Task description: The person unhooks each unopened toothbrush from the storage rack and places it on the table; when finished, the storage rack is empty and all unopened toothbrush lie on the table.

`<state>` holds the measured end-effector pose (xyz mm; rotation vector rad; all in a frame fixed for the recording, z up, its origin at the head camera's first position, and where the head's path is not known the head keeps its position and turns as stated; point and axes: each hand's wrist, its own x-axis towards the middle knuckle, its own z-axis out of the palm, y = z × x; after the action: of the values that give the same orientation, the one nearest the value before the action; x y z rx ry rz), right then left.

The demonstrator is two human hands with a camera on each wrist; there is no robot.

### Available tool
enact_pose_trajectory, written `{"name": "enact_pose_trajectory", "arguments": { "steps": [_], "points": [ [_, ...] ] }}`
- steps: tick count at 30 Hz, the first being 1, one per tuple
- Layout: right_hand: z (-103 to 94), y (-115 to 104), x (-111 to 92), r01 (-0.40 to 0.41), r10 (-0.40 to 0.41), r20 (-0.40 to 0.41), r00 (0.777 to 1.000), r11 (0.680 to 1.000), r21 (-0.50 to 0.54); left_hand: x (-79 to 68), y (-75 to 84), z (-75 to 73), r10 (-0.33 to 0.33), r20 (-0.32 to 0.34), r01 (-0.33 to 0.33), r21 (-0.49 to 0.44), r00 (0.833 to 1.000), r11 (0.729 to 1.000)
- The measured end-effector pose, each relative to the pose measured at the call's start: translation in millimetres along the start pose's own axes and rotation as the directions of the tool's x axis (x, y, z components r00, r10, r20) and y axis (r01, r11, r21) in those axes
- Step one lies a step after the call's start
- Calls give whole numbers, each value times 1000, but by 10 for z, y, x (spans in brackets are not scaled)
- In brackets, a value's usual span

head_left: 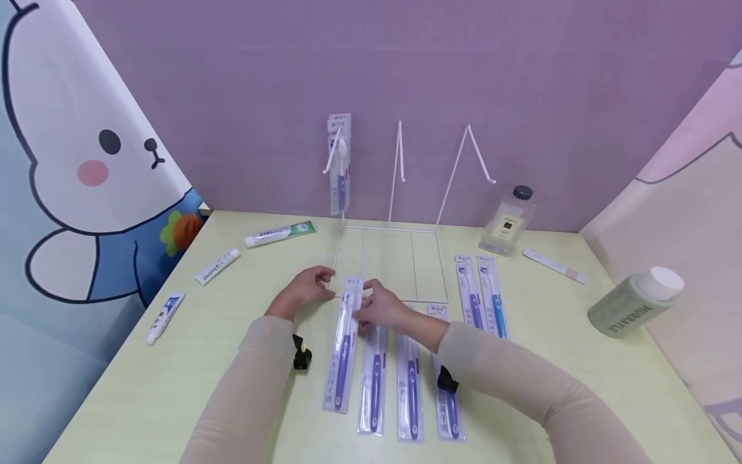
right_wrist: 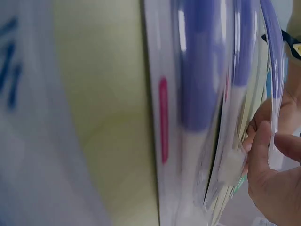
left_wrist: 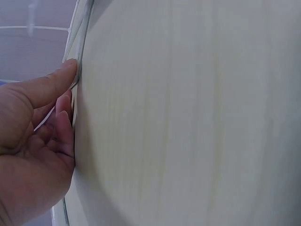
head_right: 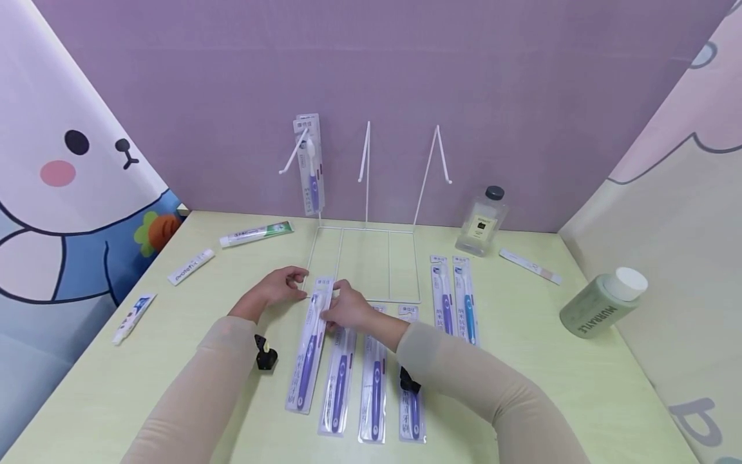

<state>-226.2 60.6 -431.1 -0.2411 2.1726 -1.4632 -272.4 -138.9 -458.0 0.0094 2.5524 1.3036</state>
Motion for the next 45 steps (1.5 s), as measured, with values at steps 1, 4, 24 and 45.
{"name": "enact_pose_trajectory", "arguments": {
  "steps": [1, 4, 24, 45],
  "points": [
    [16, 2, -17, -2, 2, 8, 1000, 1000, -25, 3, 2, 0, 1, -2, -1, 1, 1000, 1000],
    [61, 9, -58, -16, 18, 29, 999, 998, -64, 14, 9, 0, 4, -5, -4, 7, 1000, 1000],
    [-364, -94, -189, -110, 111, 19, 994, 993, -49, 13, 34, -2, 43, 7, -43, -13, 999, 999],
    [-1508, 626, -85, -148, 15, -238, 971, 821, -551, -1, -13, 5, 39, 10, -39, 2, 999, 999]
  ]
}}
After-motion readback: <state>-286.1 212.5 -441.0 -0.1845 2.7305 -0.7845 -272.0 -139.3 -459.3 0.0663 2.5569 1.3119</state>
